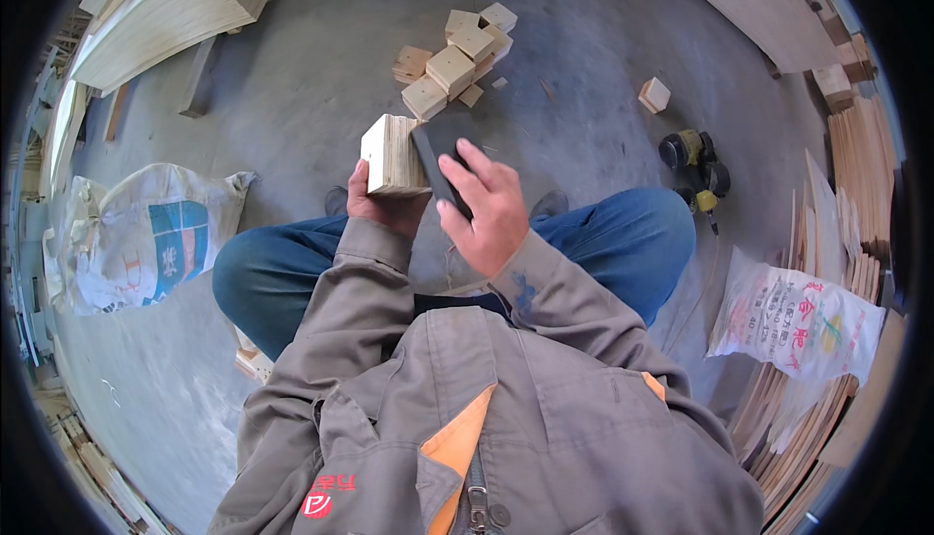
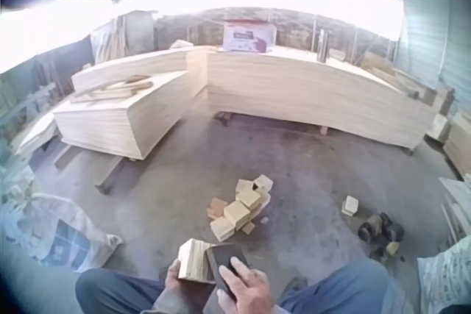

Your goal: The person sits on the floor and sands small wooden blocks using a sanding block. They pick up blocks from a pile, sand the edges and faces, and place them back down, repeating the process for several pieces.

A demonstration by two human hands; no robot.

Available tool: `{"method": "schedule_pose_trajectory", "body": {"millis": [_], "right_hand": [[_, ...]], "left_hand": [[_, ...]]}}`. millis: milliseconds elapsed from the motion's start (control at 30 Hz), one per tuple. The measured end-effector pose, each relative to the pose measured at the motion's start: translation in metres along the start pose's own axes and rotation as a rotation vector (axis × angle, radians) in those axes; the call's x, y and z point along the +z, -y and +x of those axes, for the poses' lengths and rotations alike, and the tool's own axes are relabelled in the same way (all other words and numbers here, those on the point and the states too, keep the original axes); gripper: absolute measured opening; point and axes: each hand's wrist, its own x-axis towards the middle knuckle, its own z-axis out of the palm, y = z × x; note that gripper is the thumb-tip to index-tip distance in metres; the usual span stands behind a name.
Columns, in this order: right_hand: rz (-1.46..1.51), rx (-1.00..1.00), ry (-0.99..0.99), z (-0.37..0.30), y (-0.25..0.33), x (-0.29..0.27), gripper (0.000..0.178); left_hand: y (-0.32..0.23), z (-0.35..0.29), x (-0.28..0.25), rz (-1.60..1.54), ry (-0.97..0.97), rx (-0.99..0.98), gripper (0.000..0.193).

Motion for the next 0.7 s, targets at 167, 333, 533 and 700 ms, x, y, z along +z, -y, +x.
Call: {"method": "schedule_pose_trajectory", "body": {"millis": [167,333,533,700], "right_hand": [[-0.088,0.174,-0.078,0.031,-0.037,0.009,0.052],[-0.099,0.059,-0.066,0.025,-0.029,0.008,0.053],[0.067,-0.027,0.091,-0.008,0.003,0.006,0.055],[0.077,-0.034,0.037,0.017,-0.005,0.012,0.053]], "left_hand": [[0.013,-0.006,0.009,0.086,-0.025,-0.131,0.065],[0.014,-0.002,0.003,0.042,-0.028,-0.075,0.063],[0.005,0.008,-0.012,-0.058,-0.144,-0.017,0.061],[0.008,0.004,0.003,-0.014,-0.126,-0.025,0.063]]}}
